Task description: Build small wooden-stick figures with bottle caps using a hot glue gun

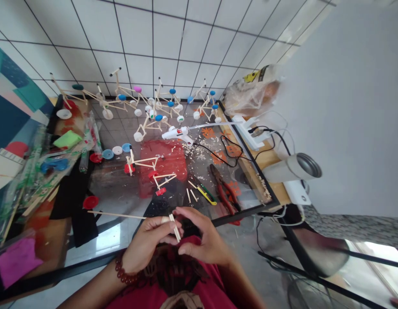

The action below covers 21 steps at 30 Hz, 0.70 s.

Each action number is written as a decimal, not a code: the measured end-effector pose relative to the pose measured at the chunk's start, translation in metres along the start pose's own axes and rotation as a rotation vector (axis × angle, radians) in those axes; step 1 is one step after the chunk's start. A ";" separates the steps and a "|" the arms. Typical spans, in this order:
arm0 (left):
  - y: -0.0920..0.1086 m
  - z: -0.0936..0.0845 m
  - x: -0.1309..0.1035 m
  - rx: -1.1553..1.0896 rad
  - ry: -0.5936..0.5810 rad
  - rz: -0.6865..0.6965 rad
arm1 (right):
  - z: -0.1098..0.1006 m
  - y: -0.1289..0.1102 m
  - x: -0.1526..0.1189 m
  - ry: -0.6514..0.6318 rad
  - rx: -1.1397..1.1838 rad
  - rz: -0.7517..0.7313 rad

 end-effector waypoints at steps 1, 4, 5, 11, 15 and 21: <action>0.001 0.000 0.000 0.038 0.024 0.076 | 0.002 -0.001 -0.001 0.048 0.013 0.029; -0.001 -0.001 0.001 0.161 0.092 0.307 | 0.011 -0.005 0.000 0.183 0.032 0.074; -0.002 -0.001 0.001 0.181 0.098 0.347 | 0.015 -0.006 0.001 0.202 0.028 0.069; -0.001 -0.004 -0.001 0.337 0.051 0.406 | 0.018 -0.012 0.008 0.211 -0.071 0.016; 0.027 -0.007 -0.006 0.808 -0.145 0.574 | -0.003 -0.027 0.012 0.069 -0.456 -0.100; 0.043 0.002 -0.003 1.294 -0.514 0.423 | -0.019 -0.060 0.021 -0.106 -1.029 -0.279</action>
Point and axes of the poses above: each hand's wrist, its own x-axis towards the middle knuckle, its own z-axis out of the palm, y = z × x, the point moved 1 cm from there along x, towards the middle knuckle, and after that the axes turned 15 degrees about z, right-handed, at the moved point
